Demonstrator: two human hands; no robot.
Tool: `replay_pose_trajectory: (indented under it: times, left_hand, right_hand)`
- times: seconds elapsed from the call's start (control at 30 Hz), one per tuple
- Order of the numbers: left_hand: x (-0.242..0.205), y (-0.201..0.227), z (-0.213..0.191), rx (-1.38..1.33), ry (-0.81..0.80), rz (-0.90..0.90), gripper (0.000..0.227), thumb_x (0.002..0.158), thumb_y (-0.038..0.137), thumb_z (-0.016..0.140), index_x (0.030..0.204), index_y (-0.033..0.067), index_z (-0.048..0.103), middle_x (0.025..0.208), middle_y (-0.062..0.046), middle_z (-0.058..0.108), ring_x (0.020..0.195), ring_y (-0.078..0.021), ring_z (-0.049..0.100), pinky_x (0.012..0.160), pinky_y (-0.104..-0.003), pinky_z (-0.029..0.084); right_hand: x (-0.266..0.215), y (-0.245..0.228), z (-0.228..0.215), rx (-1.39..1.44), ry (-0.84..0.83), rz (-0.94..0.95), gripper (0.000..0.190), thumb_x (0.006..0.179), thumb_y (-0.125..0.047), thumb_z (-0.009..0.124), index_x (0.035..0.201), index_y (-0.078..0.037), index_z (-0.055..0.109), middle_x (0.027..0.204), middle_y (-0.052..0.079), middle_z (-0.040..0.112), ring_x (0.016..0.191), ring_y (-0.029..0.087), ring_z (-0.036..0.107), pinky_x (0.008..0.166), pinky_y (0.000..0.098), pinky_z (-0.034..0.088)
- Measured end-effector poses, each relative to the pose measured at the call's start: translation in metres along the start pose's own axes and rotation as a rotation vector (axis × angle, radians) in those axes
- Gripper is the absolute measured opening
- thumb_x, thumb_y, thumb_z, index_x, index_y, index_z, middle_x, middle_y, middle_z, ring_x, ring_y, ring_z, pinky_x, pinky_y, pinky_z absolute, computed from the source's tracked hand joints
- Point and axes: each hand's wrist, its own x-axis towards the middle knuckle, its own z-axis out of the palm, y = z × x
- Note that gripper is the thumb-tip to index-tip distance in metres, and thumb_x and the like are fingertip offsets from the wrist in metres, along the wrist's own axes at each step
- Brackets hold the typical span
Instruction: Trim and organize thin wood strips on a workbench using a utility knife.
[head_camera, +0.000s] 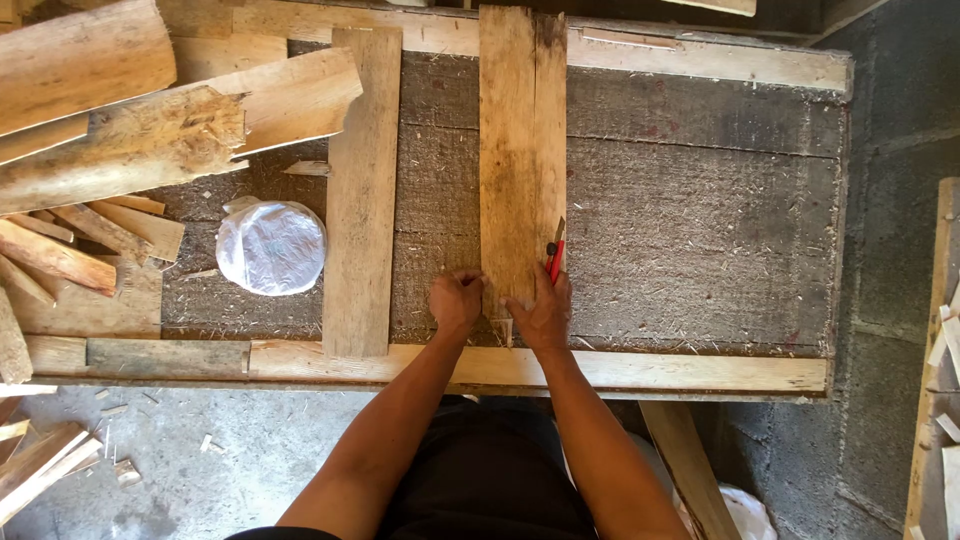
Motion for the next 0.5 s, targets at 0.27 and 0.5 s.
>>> replay_pose_trajectory:
  times: [0.27, 0.5]
  left_hand:
    - [0.001, -0.005, -0.003, -0.099, -0.007, 0.074, 0.018, 0.082, 0.027, 0.082, 0.095, 0.0151, 0.085, 0.076, -0.006, 0.078, 0.059, -0.0187, 0.071, 0.057, -0.034, 0.054]
    - [0.003, -0.014, -0.008, -0.181, -0.119, 0.138, 0.023, 0.086, 0.017, 0.072, 0.104, 0.0070, 0.081, 0.076, -0.013, 0.077, 0.063, -0.0206, 0.073, 0.062, -0.035, 0.056]
  right_hand:
    - [-0.002, 0.001, 0.003, 0.012, 0.041, -0.020, 0.092, 0.071, -0.034, 0.092, 0.148, -0.008, 0.049, 0.133, 0.021, 0.046, 0.125, 0.042, 0.047, 0.104, 0.0539, 0.043]
    - [-0.002, 0.003, 0.007, 0.004, 0.093, -0.072, 0.091, 0.070, -0.032, 0.091, 0.146, -0.007, 0.050, 0.132, 0.023, 0.048, 0.123, 0.045, 0.047, 0.104, 0.0546, 0.042]
